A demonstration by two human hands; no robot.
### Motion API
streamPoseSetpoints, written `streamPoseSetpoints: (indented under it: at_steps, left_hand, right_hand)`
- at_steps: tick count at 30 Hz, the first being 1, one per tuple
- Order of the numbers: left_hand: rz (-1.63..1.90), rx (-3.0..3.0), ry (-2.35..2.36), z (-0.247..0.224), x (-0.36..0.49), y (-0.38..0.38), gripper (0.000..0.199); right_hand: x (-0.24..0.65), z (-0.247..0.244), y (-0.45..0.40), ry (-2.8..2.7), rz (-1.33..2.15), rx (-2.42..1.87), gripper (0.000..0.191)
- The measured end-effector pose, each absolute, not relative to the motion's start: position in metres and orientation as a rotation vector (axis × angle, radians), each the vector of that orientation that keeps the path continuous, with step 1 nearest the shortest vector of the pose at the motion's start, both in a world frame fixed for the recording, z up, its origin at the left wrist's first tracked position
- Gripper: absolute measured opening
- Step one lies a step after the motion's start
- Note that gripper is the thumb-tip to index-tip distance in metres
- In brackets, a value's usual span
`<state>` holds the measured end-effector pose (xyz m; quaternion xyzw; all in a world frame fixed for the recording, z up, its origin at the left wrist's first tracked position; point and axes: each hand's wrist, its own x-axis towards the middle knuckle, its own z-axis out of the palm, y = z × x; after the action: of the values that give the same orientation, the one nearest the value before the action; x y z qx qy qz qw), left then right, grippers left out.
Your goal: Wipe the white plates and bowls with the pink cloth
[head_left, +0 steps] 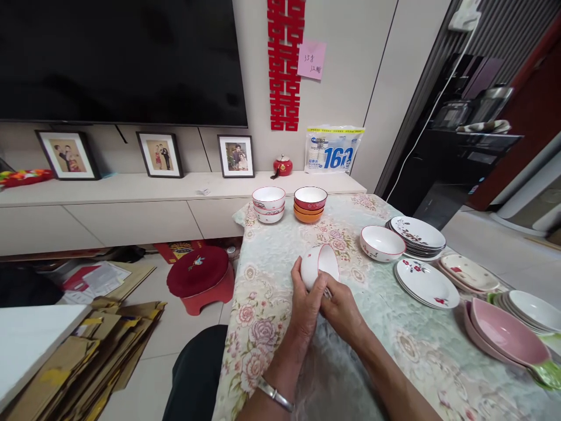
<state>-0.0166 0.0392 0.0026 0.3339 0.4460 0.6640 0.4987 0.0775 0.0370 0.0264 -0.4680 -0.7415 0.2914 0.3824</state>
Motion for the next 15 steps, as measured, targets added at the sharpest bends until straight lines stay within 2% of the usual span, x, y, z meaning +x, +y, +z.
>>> streamPoseSetpoints:
  at_steps: [3, 8, 11, 13, 15]
  left_hand:
    - [1.601, 0.754, 1.099, 0.007, -0.021, 0.036, 0.066]
    - [1.620, 0.647, 1.022, 0.008, -0.023, 0.038, 0.059]
    - [1.610, 0.629, 1.022, 0.004, -0.020, 0.040, 0.063]
    - [1.620, 0.655, 1.040, 0.000, -0.017, 0.041, 0.067]
    - [1.628, 0.708, 1.051, -0.003, -0.015, 0.041, 0.072]
  right_hand:
    - [0.078, 0.033, 0.036, -2.055, 0.818, -0.993, 0.018]
    - [0.086, 0.038, 0.039, -2.441, 0.480, -1.049, 0.038]
    - [0.088, 0.032, 0.041, -2.429, 0.409, -1.167, 0.031]
    - [0.087, 0.026, 0.041, -2.309, 0.505, -1.207, 0.018]
    - [0.085, 0.022, 0.041, -2.118, 0.610, -1.252, 0.015]
